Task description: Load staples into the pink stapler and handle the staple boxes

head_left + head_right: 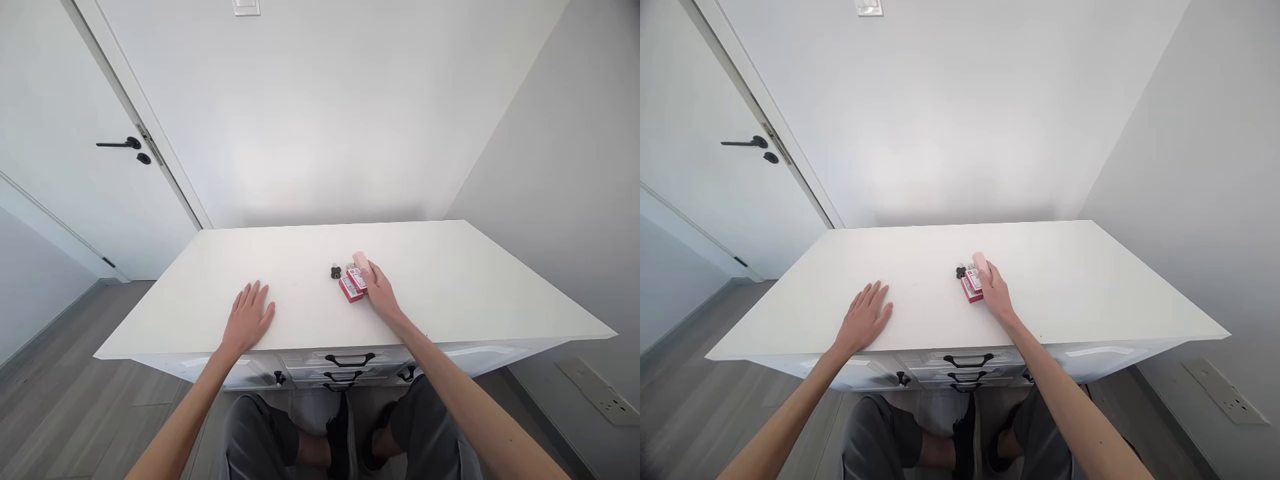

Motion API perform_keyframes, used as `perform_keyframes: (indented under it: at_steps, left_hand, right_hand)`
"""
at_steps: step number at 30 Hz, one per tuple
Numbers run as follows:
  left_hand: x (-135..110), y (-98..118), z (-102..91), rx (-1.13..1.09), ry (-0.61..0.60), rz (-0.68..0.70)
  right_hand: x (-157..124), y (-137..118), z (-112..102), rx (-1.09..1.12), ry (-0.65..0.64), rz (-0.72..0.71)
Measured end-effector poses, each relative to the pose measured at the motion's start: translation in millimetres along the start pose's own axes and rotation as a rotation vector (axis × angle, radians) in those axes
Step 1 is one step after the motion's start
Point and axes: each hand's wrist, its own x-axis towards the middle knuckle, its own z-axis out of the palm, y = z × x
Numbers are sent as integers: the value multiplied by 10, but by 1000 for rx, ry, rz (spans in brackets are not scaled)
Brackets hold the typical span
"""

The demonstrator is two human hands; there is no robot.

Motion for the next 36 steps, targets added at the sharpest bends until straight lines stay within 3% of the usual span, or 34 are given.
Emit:
perform_keyframes:
  at_steps: [6, 9, 16, 19, 22, 25, 30, 36]
  left_hand:
    - [-1, -2, 18, -10, 19, -11]
    - [9, 140, 17, -51, 45, -7]
    - [223, 1050, 8, -316, 160, 370]
    - [409, 1421, 51, -414, 154, 425]
    - [583, 1656, 118, -447, 106, 428]
    - [691, 1791, 192, -439, 64, 418]
    - [732, 1942, 263, -453, 93, 391]
    - [702, 1908, 240, -539, 57, 384]
  right_hand:
    - [-30, -16, -25, 36, 29, -7]
    - [-36, -17, 5, 32, 29, -16]
    - [25, 88, 1, 139, 59, -31]
    - [57, 141, -4, 140, 96, -42]
    - [79, 161, 3, 141, 86, -40]
    - [90, 159, 6, 154, 85, -41]
    - [96, 165, -2, 159, 83, -43]
    - [106, 176, 4, 88, 101, -46]
